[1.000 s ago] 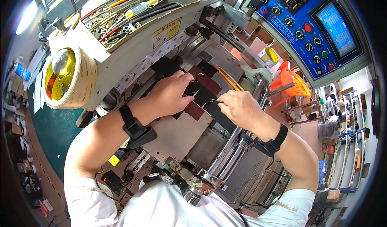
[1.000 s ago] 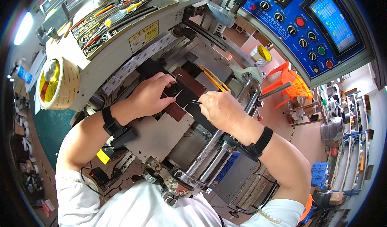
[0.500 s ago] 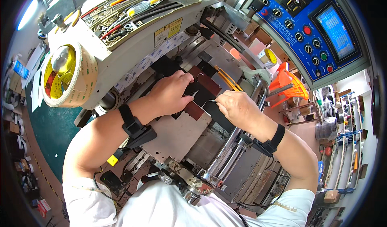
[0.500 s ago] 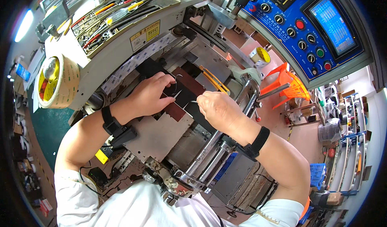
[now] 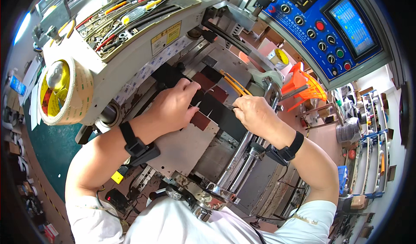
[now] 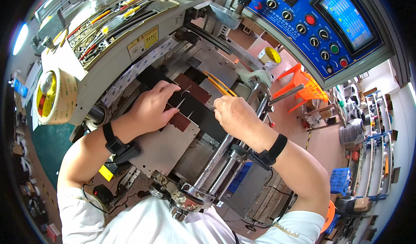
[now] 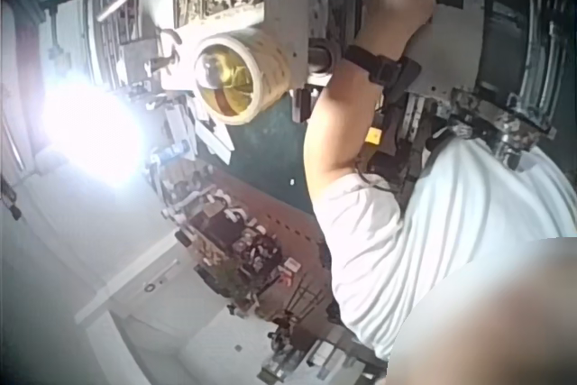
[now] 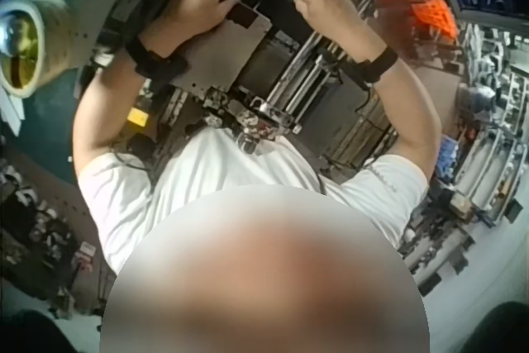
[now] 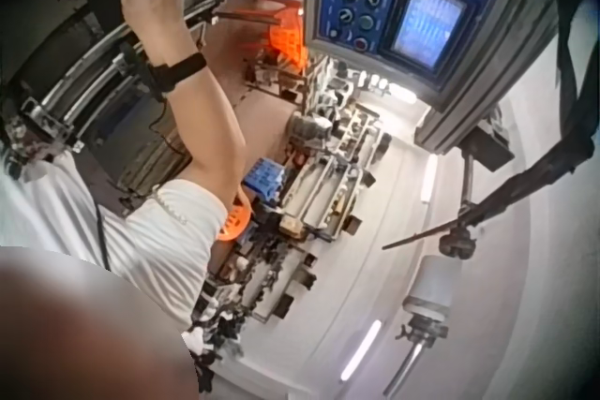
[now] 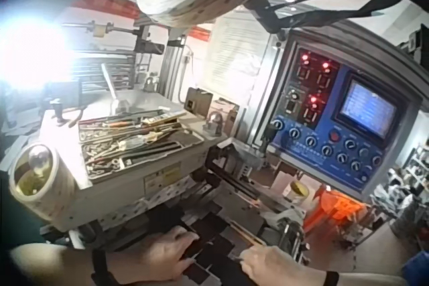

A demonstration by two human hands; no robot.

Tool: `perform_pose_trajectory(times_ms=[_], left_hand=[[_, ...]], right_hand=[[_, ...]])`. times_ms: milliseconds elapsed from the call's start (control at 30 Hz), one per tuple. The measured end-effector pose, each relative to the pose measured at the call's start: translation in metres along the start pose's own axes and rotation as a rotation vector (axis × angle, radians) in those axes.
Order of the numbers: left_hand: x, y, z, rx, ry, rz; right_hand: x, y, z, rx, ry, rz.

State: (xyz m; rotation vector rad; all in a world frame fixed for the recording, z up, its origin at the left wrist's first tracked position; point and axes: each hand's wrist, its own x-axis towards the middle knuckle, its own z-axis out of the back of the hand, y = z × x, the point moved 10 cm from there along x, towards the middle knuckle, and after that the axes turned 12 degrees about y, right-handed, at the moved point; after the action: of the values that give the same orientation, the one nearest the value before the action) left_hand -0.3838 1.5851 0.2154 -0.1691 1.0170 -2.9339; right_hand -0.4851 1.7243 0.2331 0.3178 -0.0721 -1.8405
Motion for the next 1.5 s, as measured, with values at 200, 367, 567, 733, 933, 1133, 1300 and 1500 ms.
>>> perform_pose_trajectory(times_ms=[200,367,567,733,933,1133,1300,1500], left_hand=[[-0.014,-0.066,-0.003,0.246,-0.050,-0.363],[-0.025,-0.083,-0.039,0.296,0.133,-0.518],[-0.028,-0.072,-0.039,0.328,0.079,-0.422],[-0.027,-0.071,-0.040,0.328,0.097,-0.414],[-0.021,-0.072,-0.043,0.405,0.080,-0.392],[-0.020,-0.071,-0.044,0.429,0.097,-0.388],[-0.021,-0.071,-0.044,0.419,0.094,-0.392],[-0.021,-0.068,-0.044,0.413,0.115,-0.388]], right_hand=[[-0.006,0.000,-0.004,0.012,-0.017,0.000],[-0.008,0.003,-0.002,0.029,-0.035,0.009],[-0.011,0.005,0.000,0.038,-0.028,-0.004],[-0.012,0.006,0.000,0.042,-0.046,-0.004],[-0.011,0.012,-0.001,0.005,-0.036,0.015],[-0.009,0.007,-0.003,-0.038,-0.072,-0.016],[-0.013,0.002,-0.001,0.090,-0.104,-0.006],[-0.013,0.013,0.000,0.065,-0.090,0.033]])
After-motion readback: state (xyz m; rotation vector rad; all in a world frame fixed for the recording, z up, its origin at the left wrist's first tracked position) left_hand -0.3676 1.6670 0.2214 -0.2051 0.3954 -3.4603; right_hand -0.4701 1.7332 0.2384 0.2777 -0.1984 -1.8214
